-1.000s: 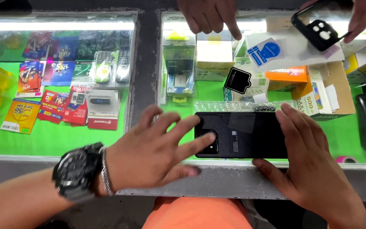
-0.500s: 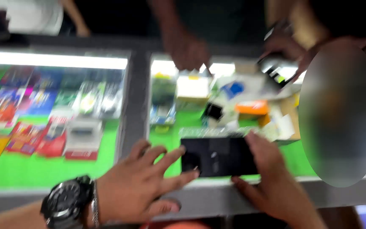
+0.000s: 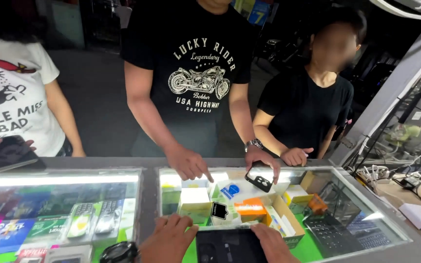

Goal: Applying a protective adhesive film to the back of a smartphone and then fitting it into a protective case.

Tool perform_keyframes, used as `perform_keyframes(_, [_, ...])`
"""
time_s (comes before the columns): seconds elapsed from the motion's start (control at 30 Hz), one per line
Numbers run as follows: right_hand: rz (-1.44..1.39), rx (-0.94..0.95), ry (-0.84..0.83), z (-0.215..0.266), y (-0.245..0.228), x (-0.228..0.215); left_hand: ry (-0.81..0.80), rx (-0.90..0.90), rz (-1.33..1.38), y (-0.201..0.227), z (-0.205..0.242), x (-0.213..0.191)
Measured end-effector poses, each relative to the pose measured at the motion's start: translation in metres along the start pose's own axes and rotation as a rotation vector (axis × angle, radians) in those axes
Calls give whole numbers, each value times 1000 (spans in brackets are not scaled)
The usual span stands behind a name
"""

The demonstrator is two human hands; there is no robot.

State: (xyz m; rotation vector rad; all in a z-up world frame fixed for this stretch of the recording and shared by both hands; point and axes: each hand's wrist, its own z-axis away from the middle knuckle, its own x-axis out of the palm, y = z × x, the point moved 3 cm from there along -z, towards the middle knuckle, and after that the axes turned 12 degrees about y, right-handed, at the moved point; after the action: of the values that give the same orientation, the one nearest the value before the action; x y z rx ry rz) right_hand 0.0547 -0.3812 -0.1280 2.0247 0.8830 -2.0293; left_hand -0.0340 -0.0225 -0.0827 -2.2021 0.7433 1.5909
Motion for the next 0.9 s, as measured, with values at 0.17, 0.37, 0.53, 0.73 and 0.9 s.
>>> perform_keyframes(0.17, [-59, 116, 11, 25, -80, -64, -120, -98, 319, 16, -7, -88])
perform_keyframes(0.37, [-7, -71, 392, 32, -76, -52, 267, -89, 4, 6, -12, -42])
perform_keyframes(0.53, [-13, 28, 296, 43, -144, -83, 199, -110, -11, 23, 11, -65])
perform_keyframes(0.73, [-62, 59, 301, 45, -151, -97, 194, 33, -170, 58, 17, -81])
perform_keyframes(0.9, [-113, 49, 318, 48, -147, -97, 261, 20, -210, 60, 13, -70])
